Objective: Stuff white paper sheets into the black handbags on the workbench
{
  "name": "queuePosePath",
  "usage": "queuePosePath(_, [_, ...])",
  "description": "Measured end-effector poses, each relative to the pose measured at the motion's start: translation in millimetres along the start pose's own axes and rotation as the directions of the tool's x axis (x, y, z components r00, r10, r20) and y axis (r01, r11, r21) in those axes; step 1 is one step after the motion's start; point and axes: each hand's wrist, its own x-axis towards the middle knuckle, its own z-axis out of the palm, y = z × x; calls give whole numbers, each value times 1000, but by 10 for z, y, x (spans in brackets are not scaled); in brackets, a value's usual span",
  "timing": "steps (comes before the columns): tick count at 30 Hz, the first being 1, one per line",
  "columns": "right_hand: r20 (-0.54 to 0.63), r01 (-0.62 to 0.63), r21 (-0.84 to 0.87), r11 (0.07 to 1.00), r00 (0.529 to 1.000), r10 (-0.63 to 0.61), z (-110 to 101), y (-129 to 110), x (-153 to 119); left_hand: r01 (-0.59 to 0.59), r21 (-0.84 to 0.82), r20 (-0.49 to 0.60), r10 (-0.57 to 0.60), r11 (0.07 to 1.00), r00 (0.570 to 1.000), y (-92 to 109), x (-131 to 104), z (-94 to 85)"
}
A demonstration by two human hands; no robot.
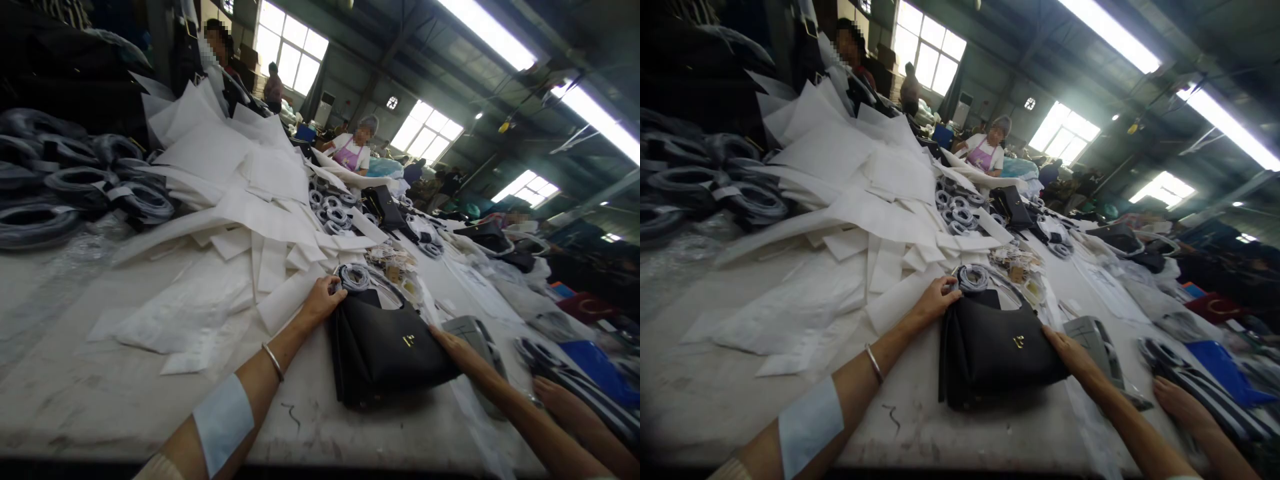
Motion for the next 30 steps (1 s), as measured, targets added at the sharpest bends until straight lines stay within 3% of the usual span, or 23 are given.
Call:
queuePosePath(5, [202,5,107,994,979,-27,5,87,-454,-29,93,71,23,995,997,54,7,-108])
queuePosePath(8, [74,14,122,992,997,-23,-69,-47,-689,-32,167,101,15,985,995,82,-9,-153])
queuePosePath(11, [-85,148,230,962,988,-132,-97,-338,-830,-62,263,79,42,963,996,111,-74,-146])
queuePosePath(16, [-25,434,329,839,892,-452,-3,-803,-881,-125,392,36,121,911,992,182,-257,-85])
queuePosePath(21, [101,527,268,806,817,-568,32,-832,-826,-189,432,55,184,882,981,493,-680,-41])
queuePosePath(23, [157,535,258,804,798,-581,0,-816,-803,-251,418,150,206,873,967,699,-930,-10])
queuePosePath(25, [198,548,219,807,785,-587,-24,-837,-795,-339,424,353,191,840,916,888,-1175,31])
queuePosePath(27, [213,557,136,820,792,-573,-14,-892,-811,-423,497,526,125,758,841,1001,-1366,76])
queuePosePath(30, [226,546,-31,837,820,-527,78,-992,-883,-535,612,625,59,583,778,997,-1508,141])
